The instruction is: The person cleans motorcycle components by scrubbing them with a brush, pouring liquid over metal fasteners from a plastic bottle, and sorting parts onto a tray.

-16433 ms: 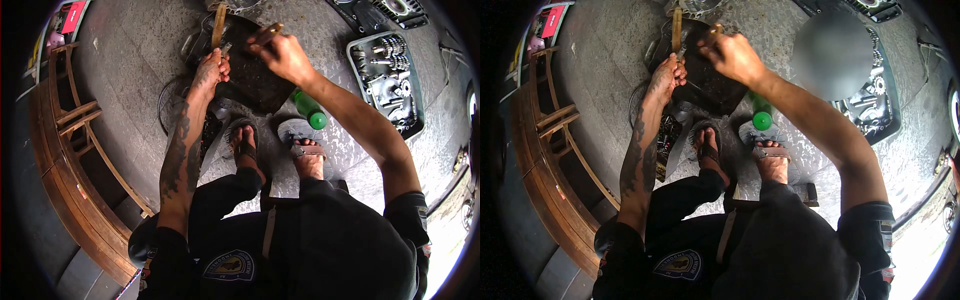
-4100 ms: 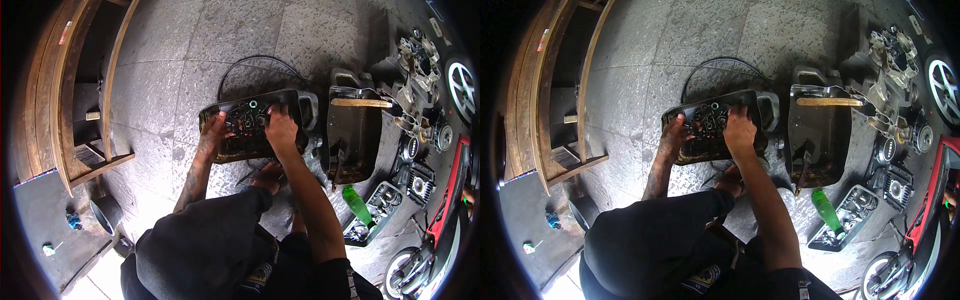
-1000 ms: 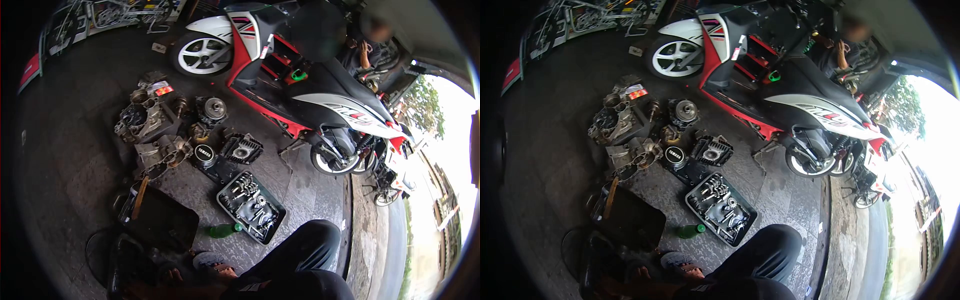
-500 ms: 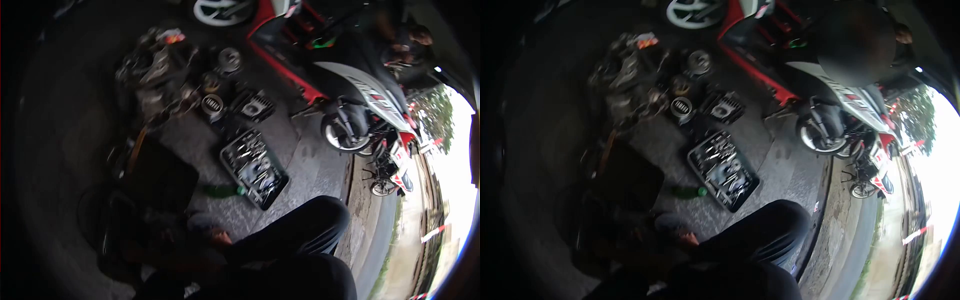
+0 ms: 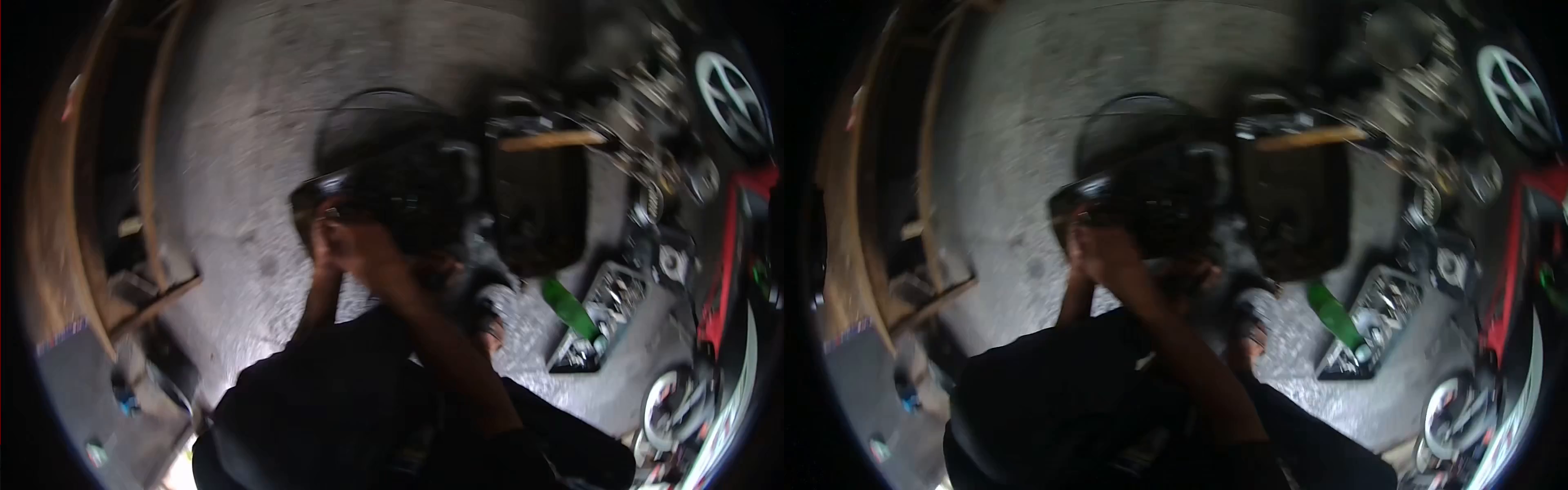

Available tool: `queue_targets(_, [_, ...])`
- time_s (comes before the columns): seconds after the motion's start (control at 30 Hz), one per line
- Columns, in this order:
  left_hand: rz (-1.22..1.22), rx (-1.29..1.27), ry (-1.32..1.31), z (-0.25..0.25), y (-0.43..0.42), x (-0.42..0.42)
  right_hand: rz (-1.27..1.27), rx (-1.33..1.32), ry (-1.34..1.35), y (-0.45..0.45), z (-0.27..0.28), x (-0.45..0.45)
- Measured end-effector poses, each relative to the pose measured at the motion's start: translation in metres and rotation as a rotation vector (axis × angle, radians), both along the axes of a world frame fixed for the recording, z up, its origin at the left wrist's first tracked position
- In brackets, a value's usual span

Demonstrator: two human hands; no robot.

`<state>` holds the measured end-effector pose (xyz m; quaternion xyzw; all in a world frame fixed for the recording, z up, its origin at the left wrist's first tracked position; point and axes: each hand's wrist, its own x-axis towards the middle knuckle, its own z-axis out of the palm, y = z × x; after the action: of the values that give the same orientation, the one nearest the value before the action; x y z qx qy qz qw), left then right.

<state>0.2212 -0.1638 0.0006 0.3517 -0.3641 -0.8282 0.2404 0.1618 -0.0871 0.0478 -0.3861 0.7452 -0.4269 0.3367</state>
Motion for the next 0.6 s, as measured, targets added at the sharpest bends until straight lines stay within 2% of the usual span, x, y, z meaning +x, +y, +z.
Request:
queue_targets(0.03, [0.059,0.165,0.127,-0.001,-0.001,0.002,-0.090,-0.189,0.077,0.007,-0.002,0.000])
queue_targets(0.1, [0.088,0.506,0.343,-0.002,-0.003,0.001,-0.181,-0.167,0.210,0.013,0.015,-0.016])
queue_targets(0.17, [0.046,0.796,0.403,-0.007,-0.005,-0.004,-0.437,-0.099,-0.280,0.024,0.038,-0.033])
queue_targets(0.2, [-0.024,0.916,0.343,-0.007,-0.006,-0.008,-0.434,-0.095,-0.282,0.030,0.030,-0.038])
queue_targets(0.27, [-0.016,0.906,0.354,0.004,0.000,-0.015,-0.707,-0.174,-0.297,0.039,0.005,-0.048])
queue_targets(0.4, [-0.039,0.927,0.396,0.001,0.003,-0.024,-0.711,-0.148,-0.255,0.049,-0.007,-0.047])
queue_targets(0.47, [-0.063,0.910,0.436,0.000,0.006,-0.026,-0.744,-0.173,-0.445,0.049,-0.012,-0.040])
queue_targets(0.6, [-0.013,0.924,0.425,-0.004,0.010,-0.027,-0.708,-0.135,-0.414,0.045,-0.018,-0.033])
